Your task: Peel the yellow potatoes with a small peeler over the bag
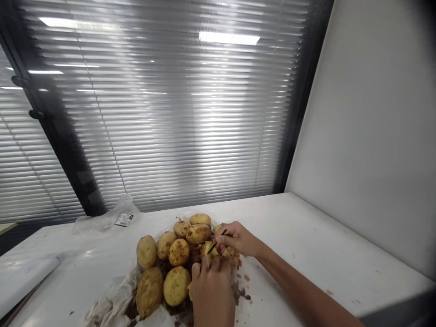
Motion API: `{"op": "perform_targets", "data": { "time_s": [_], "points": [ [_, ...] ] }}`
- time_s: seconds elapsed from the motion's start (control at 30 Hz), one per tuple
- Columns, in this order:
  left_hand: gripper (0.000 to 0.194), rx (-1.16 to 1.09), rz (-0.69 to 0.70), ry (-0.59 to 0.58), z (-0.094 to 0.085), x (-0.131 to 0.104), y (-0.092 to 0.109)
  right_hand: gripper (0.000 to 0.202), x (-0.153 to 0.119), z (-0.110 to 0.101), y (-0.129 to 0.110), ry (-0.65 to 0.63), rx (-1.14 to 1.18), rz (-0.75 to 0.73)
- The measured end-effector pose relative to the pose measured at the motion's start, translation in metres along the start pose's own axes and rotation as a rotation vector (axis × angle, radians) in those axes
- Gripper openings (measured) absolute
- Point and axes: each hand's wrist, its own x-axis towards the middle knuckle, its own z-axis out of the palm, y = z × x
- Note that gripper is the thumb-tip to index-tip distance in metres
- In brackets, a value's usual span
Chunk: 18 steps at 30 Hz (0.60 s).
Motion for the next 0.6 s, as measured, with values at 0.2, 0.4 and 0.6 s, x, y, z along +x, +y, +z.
{"op": "perform_targets", "data": {
  "time_s": [0.2, 0.4, 0.6],
  "points": [
    [0.032, 0.016, 0.005, 0.022, -0.0014, -0.0012, 0.0017, 0.037, -0.0002, 0.0024, 0.003, 0.126, 0.03, -0.011],
    [0.031, -0.01, -0.013, 0.025, -0.0001, -0.0009, 0.0017, 0.037, 0.0007, 0.002, 0.0028, 0.052, 0.004, 0.014],
    [0.03, -0.001, -0.003, 0.036, 0.0003, -0.0013, 0.0004, 0.038, -0.0003, 0.0007, -0.0043, 0.049, -0.022, -0.051]
  ]
}}
